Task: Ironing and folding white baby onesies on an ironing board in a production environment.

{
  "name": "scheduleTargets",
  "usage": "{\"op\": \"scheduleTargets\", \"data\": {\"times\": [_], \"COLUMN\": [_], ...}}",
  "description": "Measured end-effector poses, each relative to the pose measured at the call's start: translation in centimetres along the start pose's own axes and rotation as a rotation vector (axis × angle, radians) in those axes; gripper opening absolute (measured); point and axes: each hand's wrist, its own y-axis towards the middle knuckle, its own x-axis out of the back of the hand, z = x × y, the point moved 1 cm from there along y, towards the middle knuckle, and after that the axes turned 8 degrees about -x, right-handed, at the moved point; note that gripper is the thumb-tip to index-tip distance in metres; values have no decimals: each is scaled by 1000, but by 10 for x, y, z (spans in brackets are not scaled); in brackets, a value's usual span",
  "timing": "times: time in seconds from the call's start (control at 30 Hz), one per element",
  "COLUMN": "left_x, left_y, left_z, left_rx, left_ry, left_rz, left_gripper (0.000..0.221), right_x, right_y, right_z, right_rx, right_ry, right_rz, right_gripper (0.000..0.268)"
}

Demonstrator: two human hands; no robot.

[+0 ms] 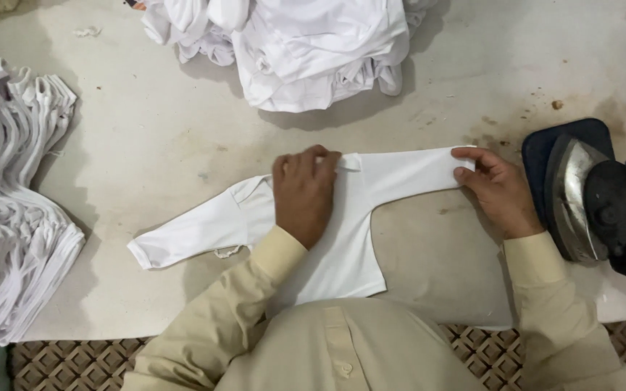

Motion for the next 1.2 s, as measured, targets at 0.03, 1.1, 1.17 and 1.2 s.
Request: {"op": "scheduleTargets", "data": {"times": [0.03, 1.1, 1.17, 1.2], "left_x": [4, -13, -14, -16], "left_y": [-6, -20, -20, -19], "left_z": [-15, -35, -36, -35], "left_rx": [-128, -88, -75, -68], "left_ry": [-45, -23, -36, -31], "left_rz": [7, 205, 243, 244], "left_gripper": [32, 82, 81, 81], "right_x": [1, 147, 105, 80], "right_y": [1, -37, -53, -41], "right_z": [1, -4, 52, 60], "right_rx": [-10, 100, 126, 132], "right_ry": [5, -1330, -1338, -1339], "right_rz": [22, -426, -139, -132], "right_gripper": [30, 56, 57, 57]}}
